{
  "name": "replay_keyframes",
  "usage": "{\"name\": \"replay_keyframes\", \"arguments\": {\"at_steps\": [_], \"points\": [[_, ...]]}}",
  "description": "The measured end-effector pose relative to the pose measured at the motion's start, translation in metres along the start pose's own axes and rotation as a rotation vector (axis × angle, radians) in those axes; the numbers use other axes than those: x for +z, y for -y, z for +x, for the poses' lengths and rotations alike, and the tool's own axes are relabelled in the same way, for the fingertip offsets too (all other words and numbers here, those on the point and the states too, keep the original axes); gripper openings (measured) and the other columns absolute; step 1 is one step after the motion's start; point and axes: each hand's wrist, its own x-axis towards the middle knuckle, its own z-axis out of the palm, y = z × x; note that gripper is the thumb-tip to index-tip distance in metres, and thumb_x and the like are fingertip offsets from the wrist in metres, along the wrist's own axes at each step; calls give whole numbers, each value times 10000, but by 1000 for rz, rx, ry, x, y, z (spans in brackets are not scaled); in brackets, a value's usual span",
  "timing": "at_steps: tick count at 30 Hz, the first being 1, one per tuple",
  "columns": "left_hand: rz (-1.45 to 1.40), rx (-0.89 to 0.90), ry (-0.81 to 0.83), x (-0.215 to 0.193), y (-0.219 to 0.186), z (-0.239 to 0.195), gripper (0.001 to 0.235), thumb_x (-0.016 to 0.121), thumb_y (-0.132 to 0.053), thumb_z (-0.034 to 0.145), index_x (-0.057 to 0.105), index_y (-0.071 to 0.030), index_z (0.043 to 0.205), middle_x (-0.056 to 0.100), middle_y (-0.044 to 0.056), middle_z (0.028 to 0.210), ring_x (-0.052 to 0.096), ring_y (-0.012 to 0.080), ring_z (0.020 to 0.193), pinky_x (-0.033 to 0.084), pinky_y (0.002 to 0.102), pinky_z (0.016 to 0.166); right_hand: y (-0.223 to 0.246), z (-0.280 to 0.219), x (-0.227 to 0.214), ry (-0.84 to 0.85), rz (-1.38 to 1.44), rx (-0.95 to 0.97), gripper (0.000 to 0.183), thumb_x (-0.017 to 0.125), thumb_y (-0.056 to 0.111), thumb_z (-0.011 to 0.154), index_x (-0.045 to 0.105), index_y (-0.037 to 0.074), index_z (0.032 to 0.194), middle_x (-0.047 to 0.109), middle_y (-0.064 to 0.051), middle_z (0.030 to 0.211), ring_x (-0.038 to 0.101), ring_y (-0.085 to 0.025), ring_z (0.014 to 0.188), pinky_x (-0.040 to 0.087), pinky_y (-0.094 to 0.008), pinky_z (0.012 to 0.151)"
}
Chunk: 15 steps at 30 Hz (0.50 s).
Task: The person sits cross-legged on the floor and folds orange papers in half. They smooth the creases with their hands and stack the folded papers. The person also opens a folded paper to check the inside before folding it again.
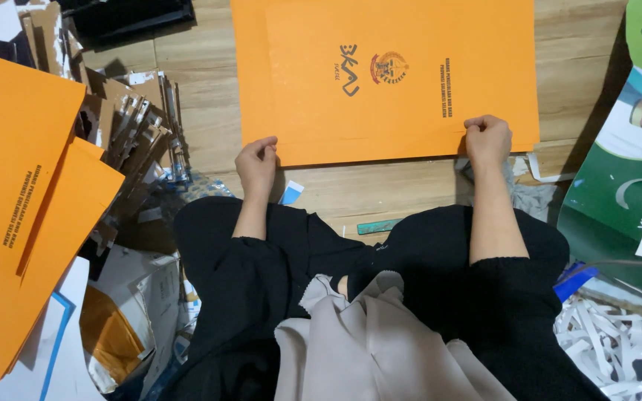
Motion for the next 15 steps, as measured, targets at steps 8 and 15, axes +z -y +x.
{"name": "replay_keyframes", "arguments": {"at_steps": [8, 15], "points": [[188, 44, 17, 1, 0, 0, 183, 564, -93, 815, 689, -133, 942, 603, 87, 821, 610, 250, 824, 501, 338, 732, 7, -3, -3, 9, 38, -1, 119, 565, 74, 814, 682, 89, 834, 623, -108, 722, 602, -322, 715, 466, -414, 647], [335, 70, 22, 1, -3, -3, 187, 542, -133, 831, 679, -165, 954, 605, 47, 831, 614, 237, 830, 498, 344, 724, -19, 8, 13, 10, 156, 69, 106, 566, 140, 834, 635, 69, 796, 590, -94, 688, 587, -270, 689, 443, -388, 605]]}}
